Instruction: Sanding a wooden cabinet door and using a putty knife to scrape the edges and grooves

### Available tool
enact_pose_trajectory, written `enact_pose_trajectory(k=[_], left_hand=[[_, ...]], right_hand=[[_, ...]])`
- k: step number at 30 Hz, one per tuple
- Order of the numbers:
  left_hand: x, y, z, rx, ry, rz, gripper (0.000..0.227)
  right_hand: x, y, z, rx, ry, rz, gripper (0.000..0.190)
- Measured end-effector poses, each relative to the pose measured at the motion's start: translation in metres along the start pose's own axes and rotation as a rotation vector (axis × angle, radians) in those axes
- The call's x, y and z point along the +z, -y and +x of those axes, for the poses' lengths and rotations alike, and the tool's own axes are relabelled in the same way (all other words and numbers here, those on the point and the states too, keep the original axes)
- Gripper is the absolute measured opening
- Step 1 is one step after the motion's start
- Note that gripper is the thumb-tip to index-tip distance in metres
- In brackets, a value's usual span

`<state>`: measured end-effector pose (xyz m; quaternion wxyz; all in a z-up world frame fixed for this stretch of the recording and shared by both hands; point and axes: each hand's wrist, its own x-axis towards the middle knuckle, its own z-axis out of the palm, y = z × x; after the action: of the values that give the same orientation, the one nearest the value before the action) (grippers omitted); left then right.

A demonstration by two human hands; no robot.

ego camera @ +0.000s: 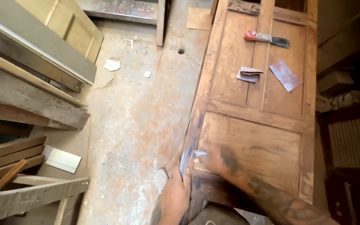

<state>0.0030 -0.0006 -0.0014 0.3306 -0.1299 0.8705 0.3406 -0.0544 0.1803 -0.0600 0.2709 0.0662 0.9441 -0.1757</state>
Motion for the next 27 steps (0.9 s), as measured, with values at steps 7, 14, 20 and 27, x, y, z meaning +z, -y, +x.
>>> enact_pose_trajectory(k=[7,14,20,27], left_hand=[[0.005,0.01,0.009,0.048,-0.036,-0.045,0.055],[-0.003,0.005,0.006,0.024,-0.011,-0.033,0.065],[-0.005,0.001,0.009,-0.011,0.032,-0.027,0.064],[-0.002,0.01,0.007,-0.02,0.04,-0.026,0.048]], right_hand=[[0.067,-0.058,0.029,-0.222,-0.134,0.197,0.016],[0.052,-0.053,0.009,-0.359,-0.367,-0.032,0.041],[-0.011,-0.006,0.036,-0.054,-0.246,0.065,0.022],[0.023,-0.018,0.014,-0.274,-0.27,-0.273,0.016]])
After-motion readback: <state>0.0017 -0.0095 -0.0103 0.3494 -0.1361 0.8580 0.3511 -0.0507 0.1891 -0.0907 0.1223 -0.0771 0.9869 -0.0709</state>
